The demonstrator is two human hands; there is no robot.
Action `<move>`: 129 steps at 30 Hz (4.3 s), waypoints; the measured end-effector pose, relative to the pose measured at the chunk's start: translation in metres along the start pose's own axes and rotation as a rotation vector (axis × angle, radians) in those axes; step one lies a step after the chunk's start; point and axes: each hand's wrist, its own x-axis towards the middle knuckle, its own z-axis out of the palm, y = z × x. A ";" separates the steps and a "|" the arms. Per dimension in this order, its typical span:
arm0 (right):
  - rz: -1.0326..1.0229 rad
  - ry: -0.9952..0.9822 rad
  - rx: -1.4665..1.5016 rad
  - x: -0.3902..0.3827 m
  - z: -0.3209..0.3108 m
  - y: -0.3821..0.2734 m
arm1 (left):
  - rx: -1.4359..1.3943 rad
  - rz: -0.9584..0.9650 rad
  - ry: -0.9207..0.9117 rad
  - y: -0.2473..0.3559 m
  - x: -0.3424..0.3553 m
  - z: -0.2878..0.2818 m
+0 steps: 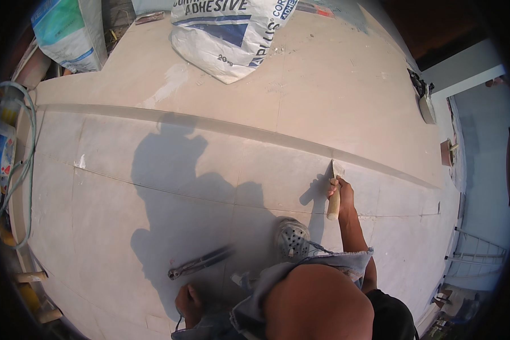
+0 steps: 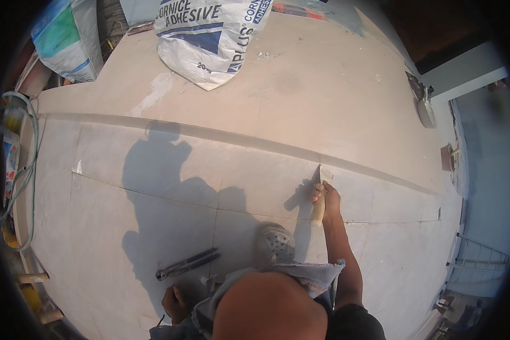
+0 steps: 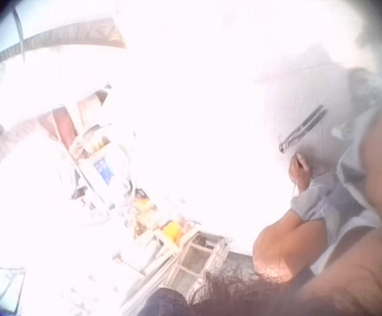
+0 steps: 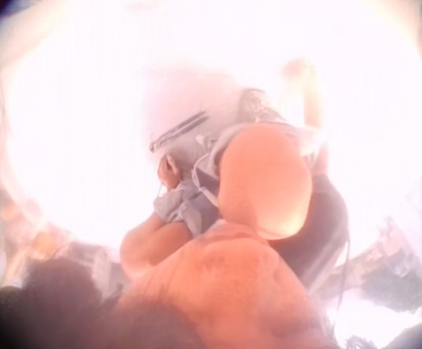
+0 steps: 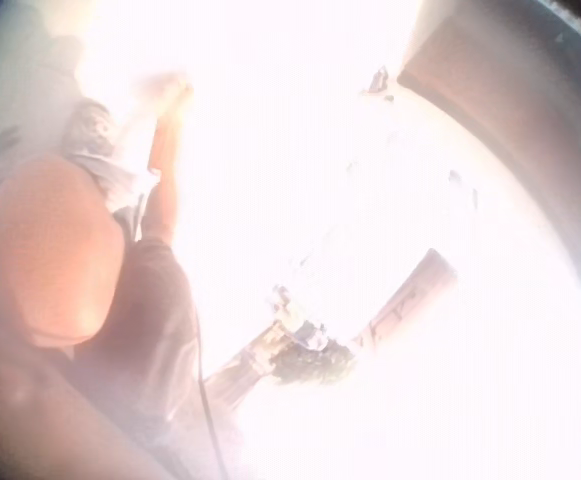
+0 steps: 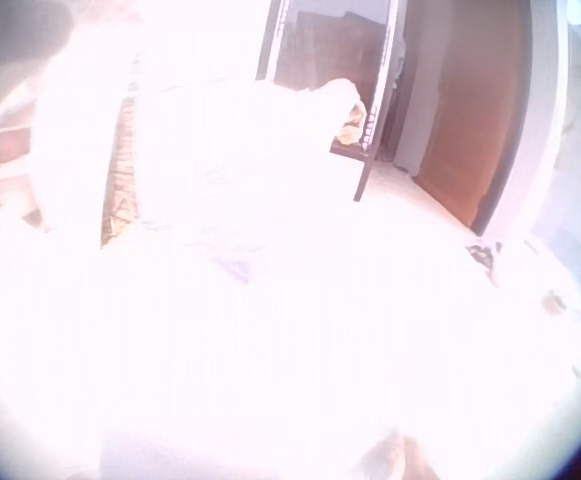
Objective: The person uses a trowel to apply grout into the gaps between white floor tiles, smoothing the surface and removing excess material. The person moves across the tiled area, working on multiple tile joints in sequence.
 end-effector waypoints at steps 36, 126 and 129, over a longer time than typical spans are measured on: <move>-0.119 -0.018 -0.685 -0.047 0.146 0.092 | -0.038 0.145 0.059 -0.025 0.007 0.018; -0.708 -0.559 -1.897 -0.042 0.221 0.116 | -0.059 -0.060 -0.001 0.007 0.006 0.001; -0.462 -0.544 -1.994 -0.062 0.233 0.112 | -0.076 -0.059 0.038 0.000 0.001 0.002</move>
